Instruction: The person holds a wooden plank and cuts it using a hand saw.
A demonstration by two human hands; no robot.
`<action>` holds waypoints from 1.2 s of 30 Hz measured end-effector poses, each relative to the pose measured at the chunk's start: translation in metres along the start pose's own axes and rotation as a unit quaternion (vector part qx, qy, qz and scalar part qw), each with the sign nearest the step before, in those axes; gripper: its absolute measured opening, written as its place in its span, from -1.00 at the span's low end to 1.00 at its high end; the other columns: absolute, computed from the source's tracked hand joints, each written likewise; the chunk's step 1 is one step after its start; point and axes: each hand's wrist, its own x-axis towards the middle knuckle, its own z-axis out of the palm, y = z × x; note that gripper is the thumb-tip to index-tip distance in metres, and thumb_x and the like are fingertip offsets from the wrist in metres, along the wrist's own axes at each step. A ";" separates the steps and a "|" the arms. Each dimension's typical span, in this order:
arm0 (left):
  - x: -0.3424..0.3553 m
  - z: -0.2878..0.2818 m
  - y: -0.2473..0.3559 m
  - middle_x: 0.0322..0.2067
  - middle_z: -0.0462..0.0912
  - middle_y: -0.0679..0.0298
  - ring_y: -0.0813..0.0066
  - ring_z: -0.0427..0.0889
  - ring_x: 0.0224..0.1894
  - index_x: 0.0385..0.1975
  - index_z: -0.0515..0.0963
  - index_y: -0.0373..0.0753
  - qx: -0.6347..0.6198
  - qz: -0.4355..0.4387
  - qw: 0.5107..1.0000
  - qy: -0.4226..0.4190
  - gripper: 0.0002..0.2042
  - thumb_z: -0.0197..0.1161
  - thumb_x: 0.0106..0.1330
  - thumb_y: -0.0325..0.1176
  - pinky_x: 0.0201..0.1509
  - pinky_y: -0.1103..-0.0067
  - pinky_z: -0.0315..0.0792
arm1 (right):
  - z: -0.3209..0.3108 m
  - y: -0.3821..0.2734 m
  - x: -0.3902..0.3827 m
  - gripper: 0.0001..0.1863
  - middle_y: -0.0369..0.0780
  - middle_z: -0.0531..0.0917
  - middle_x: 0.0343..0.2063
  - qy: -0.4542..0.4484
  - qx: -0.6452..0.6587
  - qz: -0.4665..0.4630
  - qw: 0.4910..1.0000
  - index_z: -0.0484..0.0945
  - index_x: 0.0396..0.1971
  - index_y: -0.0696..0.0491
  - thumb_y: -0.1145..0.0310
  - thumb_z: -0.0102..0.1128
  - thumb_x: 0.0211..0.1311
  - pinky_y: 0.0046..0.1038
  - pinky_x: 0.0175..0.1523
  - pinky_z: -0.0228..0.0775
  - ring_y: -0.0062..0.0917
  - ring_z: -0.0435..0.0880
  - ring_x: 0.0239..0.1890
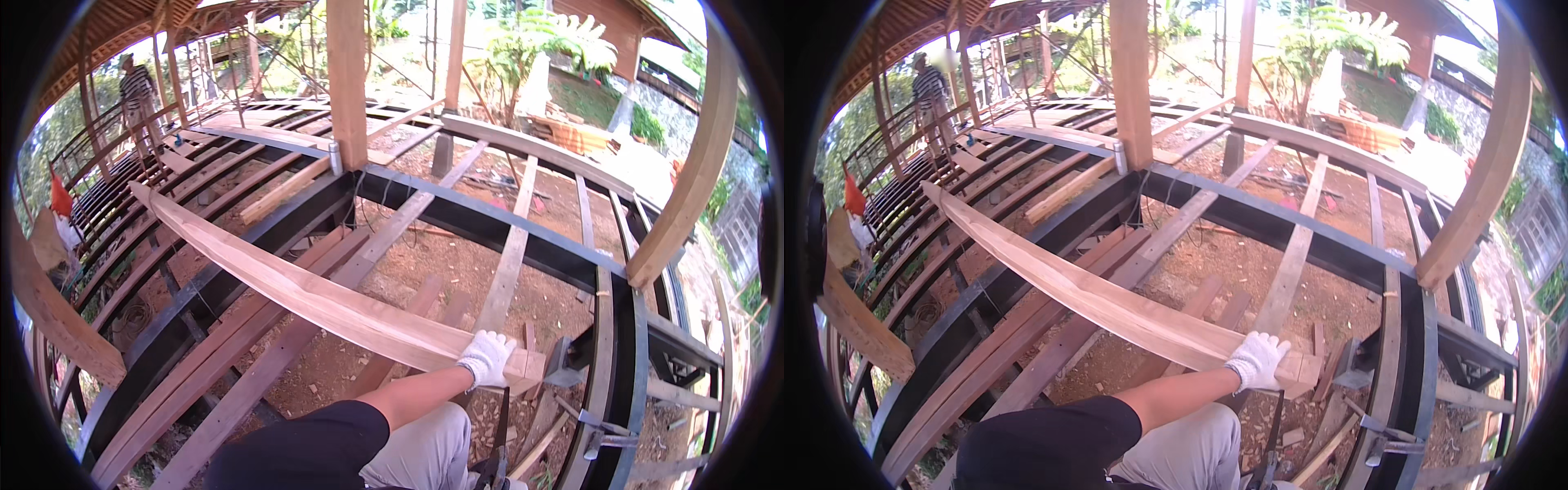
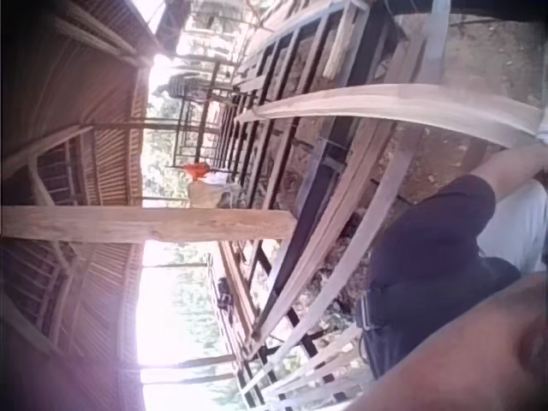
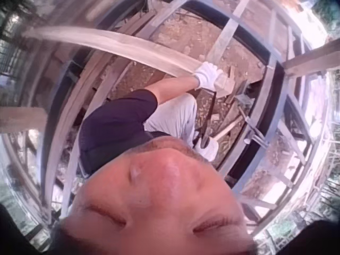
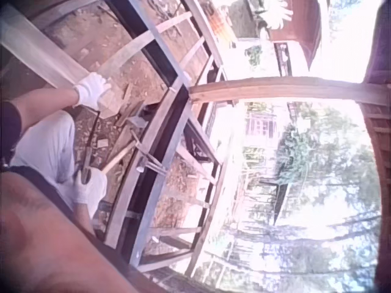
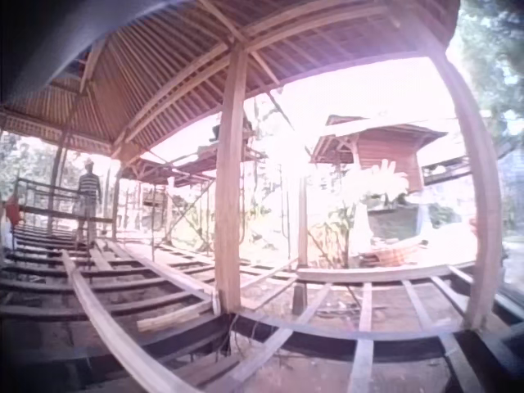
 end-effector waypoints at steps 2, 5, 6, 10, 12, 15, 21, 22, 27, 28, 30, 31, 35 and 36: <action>0.001 0.005 -0.012 -0.17 0.63 0.13 0.19 0.64 -0.07 0.02 0.52 -0.14 0.020 -0.024 1.000 0.003 -0.25 0.40 -0.10 0.28 -0.01 0.30 0.44 | -0.055 -0.067 0.008 -0.65 -0.02 0.70 -0.43 0.121 0.213 -0.089 0.966 0.70 -0.15 -0.05 0.03 0.21 0.25 -0.13 -0.24 0.54 -0.15 0.69 -0.42; 0.013 0.004 -0.014 -0.17 0.64 0.12 0.18 0.64 -0.06 0.03 0.52 -0.14 0.028 -0.017 0.999 0.035 -0.22 0.44 -0.15 0.28 0.04 0.31 0.44 | 0.121 0.027 0.029 -0.76 -0.19 0.65 -0.39 0.165 0.410 0.108 0.891 0.56 -0.16 0.18 0.44 0.31 0.20 -0.40 -0.20 0.51 -0.49 0.67 -0.34; 0.020 -0.002 -0.006 -0.14 0.64 0.12 0.17 0.64 -0.03 0.02 0.53 -0.14 0.014 -0.009 1.000 0.019 -0.23 0.46 -0.15 0.26 0.06 0.31 0.44 | 0.154 0.040 0.067 -0.83 -0.20 0.64 -0.50 0.299 0.308 0.099 0.898 0.59 -0.30 0.14 0.39 0.35 0.20 -0.37 -0.32 0.47 -0.53 0.65 -0.44; 0.027 0.015 -0.014 -0.09 0.65 0.10 0.16 0.63 0.00 0.23 0.49 -0.15 0.022 -0.013 1.000 0.009 -0.10 0.46 -0.16 0.24 0.09 0.32 0.44 | 0.122 0.003 0.177 -0.79 -0.26 0.60 -0.50 0.253 0.383 0.126 0.880 0.56 -0.32 0.16 0.40 0.41 0.15 -0.42 -0.27 0.42 -0.54 0.51 -0.44; 0.034 0.015 -0.005 -0.07 0.64 0.10 0.16 0.62 0.02 0.25 0.48 -0.13 0.008 0.001 1.000 -0.012 -0.09 0.48 -0.16 0.24 0.12 0.32 0.44 | 0.121 0.017 0.142 -0.71 -0.17 0.67 -0.43 0.267 0.328 0.142 0.895 0.60 -0.16 0.15 0.39 0.41 0.14 -0.33 -0.17 0.48 -0.34 0.63 -0.38; 0.022 0.021 -0.003 -0.06 0.63 0.10 0.15 0.61 0.02 0.24 0.48 -0.14 0.009 -0.004 1.000 -0.012 -0.10 0.51 -0.16 0.22 0.15 0.31 0.43 | 0.102 0.015 0.018 -0.60 -0.12 0.75 -0.25 0.202 0.301 0.132 0.922 0.62 0.05 0.13 0.48 0.31 0.16 -0.33 -0.02 0.56 -0.29 0.75 -0.24; 0.014 0.012 0.000 -0.07 0.62 0.12 0.14 0.61 0.02 0.23 0.47 -0.16 0.049 -0.022 0.999 0.003 -0.08 0.54 -0.17 0.22 0.15 0.31 0.44 | 0.081 0.002 0.031 -0.67 -0.12 0.74 -0.37 0.195 0.289 0.088 0.933 0.63 -0.07 0.09 0.37 0.35 0.16 -0.21 -0.13 0.56 -0.17 0.73 -0.32; 0.025 0.015 0.015 -0.07 0.62 0.12 0.14 0.61 0.02 0.23 0.47 -0.16 0.038 0.004 0.999 0.010 -0.08 0.54 -0.17 0.22 0.15 0.31 0.44 | 0.113 0.021 0.065 -0.70 -0.11 0.73 -0.37 0.305 0.211 0.093 0.924 0.62 -0.13 0.08 0.31 0.36 0.16 -0.16 -0.12 0.53 -0.12 0.71 -0.31; 0.026 0.021 0.013 -0.06 0.63 0.08 0.13 0.61 0.06 0.23 0.48 -0.19 0.025 0.007 1.000 0.004 -0.10 0.52 -0.15 0.20 0.19 0.32 0.44 | 0.111 0.012 0.155 -0.71 -0.06 0.70 -0.40 0.205 0.365 0.138 0.898 0.57 -0.24 0.11 0.24 0.37 0.18 -0.21 -0.17 0.49 -0.09 0.66 -0.36; 0.026 0.021 0.016 -0.06 0.63 0.08 0.13 0.61 0.06 0.22 0.48 -0.19 0.023 0.003 1.000 0.005 -0.10 0.52 -0.14 0.20 0.19 0.32 0.44 | 0.111 0.015 0.131 -0.70 -0.06 0.70 -0.39 0.256 0.297 0.130 0.911 0.59 -0.21 0.10 0.24 0.37 0.17 -0.20 -0.16 0.51 -0.09 0.67 -0.35; 0.020 0.023 0.003 -0.06 0.63 0.08 0.13 0.62 0.05 0.23 0.48 -0.20 0.031 -0.011 0.999 0.001 -0.11 0.52 -0.14 0.19 0.19 0.32 0.45 | 0.117 0.012 0.060 -0.65 -0.07 0.72 -0.34 0.257 0.263 0.136 0.920 0.65 -0.09 0.05 0.25 0.39 0.15 -0.18 -0.10 0.55 -0.10 0.71 -0.28; 0.015 0.021 -0.006 -0.07 0.63 0.08 0.14 0.62 0.04 0.23 0.48 -0.20 0.040 -0.018 0.999 -0.009 -0.11 0.52 -0.13 0.19 0.19 0.31 0.45 | 0.086 0.005 0.028 -0.65 -0.12 0.75 -0.33 0.093 0.354 0.158 0.917 0.65 -0.07 0.04 0.27 0.38 0.14 -0.22 -0.07 0.57 -0.16 0.75 -0.25; 0.019 0.011 0.003 -0.07 0.62 0.10 0.15 0.61 0.05 0.23 0.47 -0.16 0.051 -0.024 0.998 -0.017 -0.11 0.53 -0.13 0.21 0.18 0.31 0.44 | 0.066 -0.002 -0.031 -0.74 -0.13 0.75 -0.38 0.055 0.450 0.226 0.862 0.68 -0.16 0.06 0.34 0.33 0.14 -0.27 -0.13 0.58 -0.26 0.78 -0.28; 0.018 0.010 -0.002 -0.07 0.62 0.10 0.14 0.60 0.05 0.23 0.47 -0.15 0.048 -0.017 0.999 -0.008 -0.11 0.53 -0.13 0.21 0.17 0.30 0.44 | 0.060 -0.009 -0.003 -0.74 -0.14 0.74 -0.39 0.059 0.467 0.232 0.851 0.68 -0.16 0.06 0.35 0.33 0.14 -0.26 -0.14 0.58 -0.24 0.78 -0.29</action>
